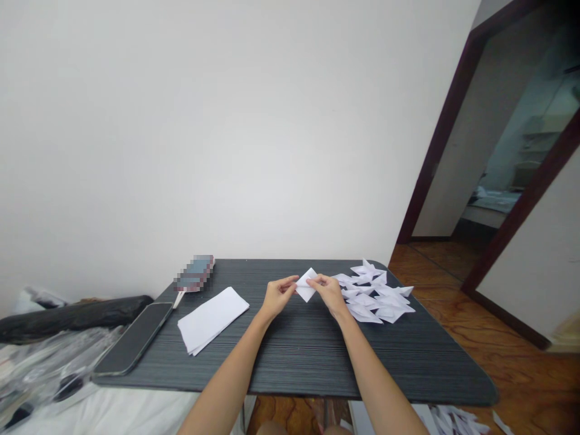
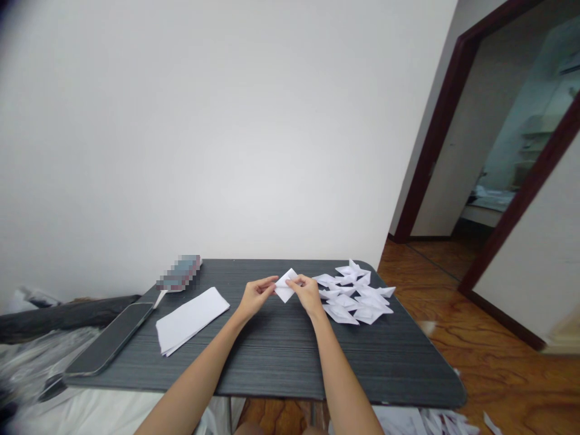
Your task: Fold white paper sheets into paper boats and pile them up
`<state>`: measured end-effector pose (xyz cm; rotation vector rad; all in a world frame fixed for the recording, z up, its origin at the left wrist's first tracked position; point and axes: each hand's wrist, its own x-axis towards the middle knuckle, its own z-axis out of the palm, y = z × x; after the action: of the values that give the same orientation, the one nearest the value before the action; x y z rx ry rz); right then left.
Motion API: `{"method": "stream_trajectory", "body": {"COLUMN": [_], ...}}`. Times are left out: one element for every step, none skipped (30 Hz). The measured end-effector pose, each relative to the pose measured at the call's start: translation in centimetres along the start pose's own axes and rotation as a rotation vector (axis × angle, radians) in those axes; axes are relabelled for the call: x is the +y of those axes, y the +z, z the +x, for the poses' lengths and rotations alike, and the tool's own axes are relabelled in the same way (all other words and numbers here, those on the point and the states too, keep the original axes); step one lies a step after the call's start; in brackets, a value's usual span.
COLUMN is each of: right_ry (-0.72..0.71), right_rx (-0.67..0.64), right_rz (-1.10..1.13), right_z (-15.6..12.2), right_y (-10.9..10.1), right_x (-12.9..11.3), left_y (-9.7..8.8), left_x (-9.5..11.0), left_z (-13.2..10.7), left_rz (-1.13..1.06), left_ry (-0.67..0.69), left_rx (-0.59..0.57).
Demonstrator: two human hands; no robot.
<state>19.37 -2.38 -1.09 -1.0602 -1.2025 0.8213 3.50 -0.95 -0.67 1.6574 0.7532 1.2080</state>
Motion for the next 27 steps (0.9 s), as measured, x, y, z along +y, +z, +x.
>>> {"method": "stream_trajectory", "body": {"right_ry": [-0.008,-0.022,-0.042,-0.065,-0.084,-0.095,-0.095,-0.088,-0.076,-0.067,-0.061,-0.059,-0.059,-0.058,-0.055,-0.051,-0.046,-0.042,-0.037,-0.030,-0.023,-0.014,-0.004,0.004,0.011,0.018,0.025], "right_rx": [0.008,0.016,0.025,0.032,0.033,0.029,0.020,0.010,-0.001,-0.011,-0.020,-0.027,-0.032,-0.035,-0.038,-0.039,-0.040,-0.041,-0.042,-0.039,-0.032,-0.022,-0.012,-0.008,-0.010,-0.017,-0.028], "right_rz": [-0.018,-0.036,-0.051,-0.062,-0.070,-0.076,-0.082,-0.087,-0.090,-0.089,-0.085,-0.078,-0.070,-0.065,-0.063,-0.066,-0.070,-0.077,-0.087,-0.097,-0.104,-0.104,-0.091,-0.061,-0.016,0.034,0.082], "right_z": [0.04,0.08,0.10,0.11,0.10,0.07,0.03,-0.02,-0.07,-0.13,-0.17,-0.21,-0.24,-0.26,-0.27,-0.27,-0.26,-0.25,-0.24,-0.24,-0.25,-0.27,-0.31,-0.36,-0.42,-0.49,-0.55], "right_y": [-0.01,-0.01,-0.02,-0.03,-0.04,-0.05,-0.06,-0.07,-0.07,-0.06,-0.05,-0.02,0.01,0.05,0.09,0.14,0.19,0.23,0.28,0.33,0.38,0.44,0.50,0.56,0.63,0.71,0.79], "right_x": [0.09,0.18,0.25,0.29,0.31,0.29,0.23,0.15,0.05,-0.06,-0.17,-0.27,-0.36,-0.42,-0.45,-0.44,-0.40,-0.32,-0.23,-0.12,-0.03,0.02,0.04,0.00,-0.08,-0.19,-0.32], "left_y": [-0.02,-0.05,-0.09,-0.13,-0.17,-0.20,-0.24,-0.27,-0.30,-0.32,-0.35,-0.37,-0.38,-0.39,-0.38,-0.37,-0.35,-0.32,-0.30,-0.29,-0.29,-0.32,-0.37,-0.44,-0.52,-0.61,-0.70], "left_x": [-0.06,-0.11,-0.13,-0.13,-0.10,-0.05,0.01,0.06,0.10,0.11,0.09,0.04,-0.02,-0.09,-0.15,-0.19,-0.21,-0.20,-0.18,-0.14,-0.10,-0.05,-0.02,0.01,0.03,0.03,0.02], "left_z": [0.03,0.07,0.09,0.11,0.12,0.13,0.13,0.12,0.12,0.11,0.12,0.12,0.13,0.14,0.14,0.14,0.14,0.14,0.13,0.13,0.13,0.14,0.17,0.20,0.25,0.30,0.35], "left_rz": [-0.007,-0.012,-0.014,-0.014,-0.012,-0.008,-0.003,0.002,0.005,0.007,0.007,0.006,0.006,0.009,0.016,0.026,0.038,0.051,0.063,0.072,0.078,0.079,0.077,0.071,0.061,0.050,0.040], "left_ry": [-0.011,-0.020,-0.026,-0.029,-0.032,-0.036,-0.043,-0.049,-0.055,-0.059,-0.061,-0.060,-0.059,-0.059,-0.060,-0.062,-0.063,-0.064,-0.063,-0.061,-0.059,-0.059,-0.059,-0.061,-0.065,-0.071,-0.078], "left_rx": [-0.006,-0.013,-0.020,-0.028,-0.035,-0.043,-0.050,-0.058,-0.066,-0.074,-0.082,-0.088,-0.093,-0.095,-0.094,-0.092,-0.089,-0.084,-0.079,-0.074,-0.069,-0.063,-0.057,-0.053,-0.050,-0.047,-0.045]}}
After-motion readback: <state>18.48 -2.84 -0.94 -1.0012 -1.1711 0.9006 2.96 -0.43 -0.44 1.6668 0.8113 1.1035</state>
